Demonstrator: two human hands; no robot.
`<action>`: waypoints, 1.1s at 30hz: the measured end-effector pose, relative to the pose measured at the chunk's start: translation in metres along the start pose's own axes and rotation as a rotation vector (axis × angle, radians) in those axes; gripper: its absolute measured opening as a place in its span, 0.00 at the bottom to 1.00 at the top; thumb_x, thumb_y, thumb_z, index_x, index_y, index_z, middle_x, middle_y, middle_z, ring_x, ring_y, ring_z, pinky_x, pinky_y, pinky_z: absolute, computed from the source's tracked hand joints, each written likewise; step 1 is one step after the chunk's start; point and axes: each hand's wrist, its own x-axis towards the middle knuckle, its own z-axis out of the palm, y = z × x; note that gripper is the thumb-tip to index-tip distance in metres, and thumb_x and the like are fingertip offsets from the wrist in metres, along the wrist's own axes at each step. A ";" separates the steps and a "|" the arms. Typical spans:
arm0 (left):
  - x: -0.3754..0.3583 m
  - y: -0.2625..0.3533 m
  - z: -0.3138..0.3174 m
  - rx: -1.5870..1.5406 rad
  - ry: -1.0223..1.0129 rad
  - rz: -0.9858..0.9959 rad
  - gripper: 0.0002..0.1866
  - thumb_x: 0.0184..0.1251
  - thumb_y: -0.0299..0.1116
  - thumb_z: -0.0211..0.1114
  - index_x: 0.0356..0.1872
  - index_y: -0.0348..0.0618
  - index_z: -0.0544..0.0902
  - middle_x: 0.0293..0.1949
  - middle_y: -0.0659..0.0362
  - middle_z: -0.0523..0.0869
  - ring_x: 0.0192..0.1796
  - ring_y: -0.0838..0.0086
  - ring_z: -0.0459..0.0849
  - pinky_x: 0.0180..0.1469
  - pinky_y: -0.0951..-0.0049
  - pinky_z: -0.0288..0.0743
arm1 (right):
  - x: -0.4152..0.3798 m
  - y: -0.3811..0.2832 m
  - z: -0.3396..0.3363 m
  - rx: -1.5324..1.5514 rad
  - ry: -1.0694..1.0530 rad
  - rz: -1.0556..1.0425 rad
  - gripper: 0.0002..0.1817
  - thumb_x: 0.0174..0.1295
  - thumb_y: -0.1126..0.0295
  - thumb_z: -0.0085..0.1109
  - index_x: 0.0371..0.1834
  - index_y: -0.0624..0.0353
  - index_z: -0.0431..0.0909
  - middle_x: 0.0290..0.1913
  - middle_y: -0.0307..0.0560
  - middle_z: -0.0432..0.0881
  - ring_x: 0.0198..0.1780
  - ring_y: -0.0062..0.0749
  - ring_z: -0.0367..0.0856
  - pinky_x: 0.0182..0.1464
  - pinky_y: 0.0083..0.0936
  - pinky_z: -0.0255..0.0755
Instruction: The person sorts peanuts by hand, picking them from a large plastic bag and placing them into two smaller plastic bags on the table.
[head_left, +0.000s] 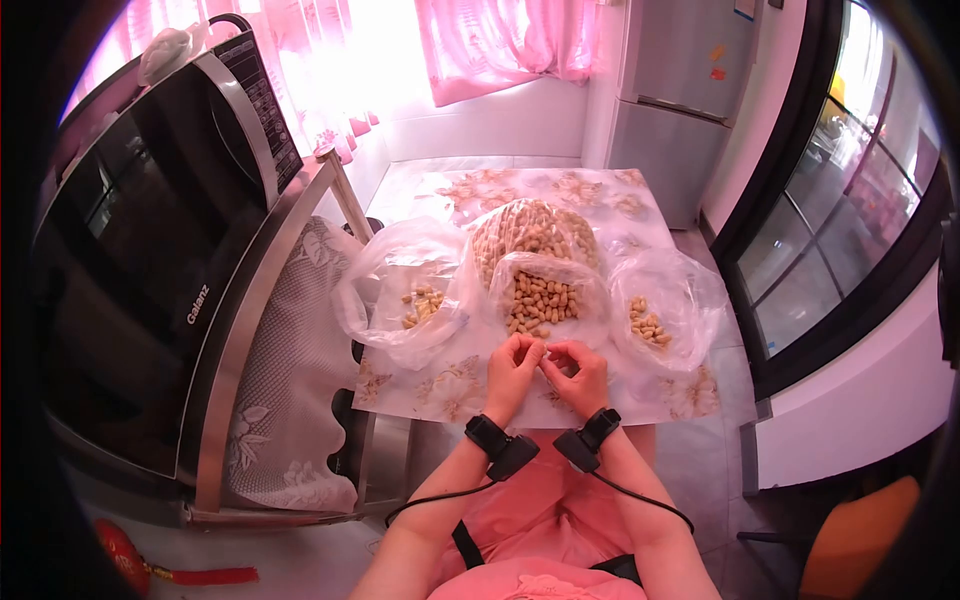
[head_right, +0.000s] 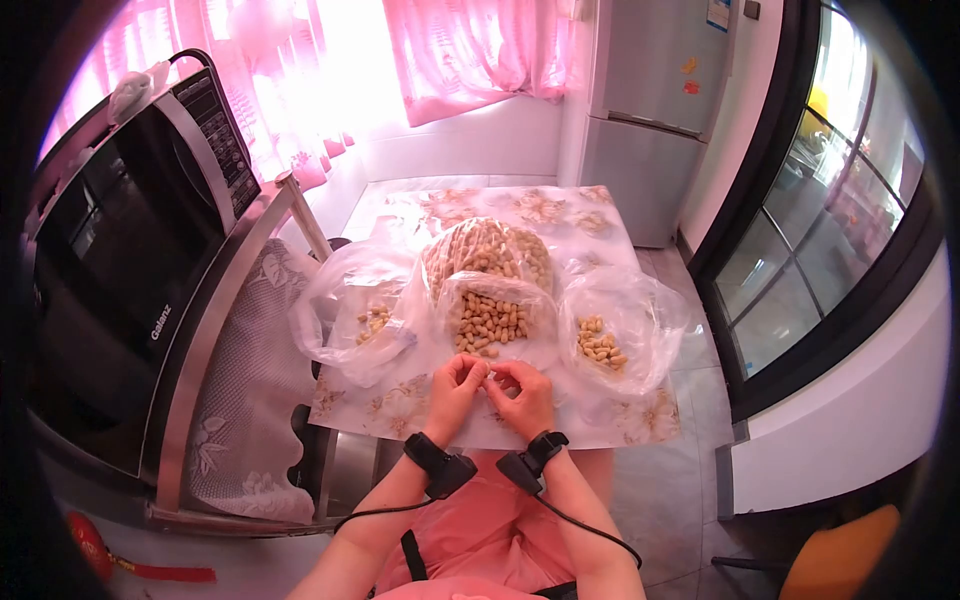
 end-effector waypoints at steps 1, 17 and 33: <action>-0.001 -0.002 0.000 0.066 0.017 0.049 0.09 0.75 0.34 0.65 0.41 0.38 0.84 0.33 0.67 0.85 0.36 0.85 0.81 0.41 0.80 0.76 | -0.001 0.001 0.001 -0.001 0.004 -0.010 0.10 0.60 0.74 0.72 0.43 0.61 0.86 0.34 0.42 0.87 0.32 0.22 0.85 0.36 0.20 0.78; -0.012 0.007 0.000 0.125 0.045 0.141 0.09 0.76 0.30 0.63 0.49 0.36 0.85 0.39 0.63 0.88 0.40 0.83 0.81 0.44 0.80 0.76 | 0.000 -0.008 0.001 0.020 -0.004 0.018 0.08 0.64 0.70 0.68 0.41 0.62 0.85 0.34 0.48 0.86 0.32 0.33 0.86 0.36 0.27 0.78; -0.013 0.000 -0.004 0.151 0.011 0.167 0.07 0.74 0.27 0.64 0.47 0.36 0.83 0.39 0.63 0.87 0.41 0.82 0.83 0.47 0.79 0.78 | 0.001 0.000 -0.004 0.159 -0.054 0.119 0.07 0.64 0.72 0.68 0.42 0.64 0.86 0.34 0.40 0.89 0.36 0.19 0.85 0.40 0.20 0.78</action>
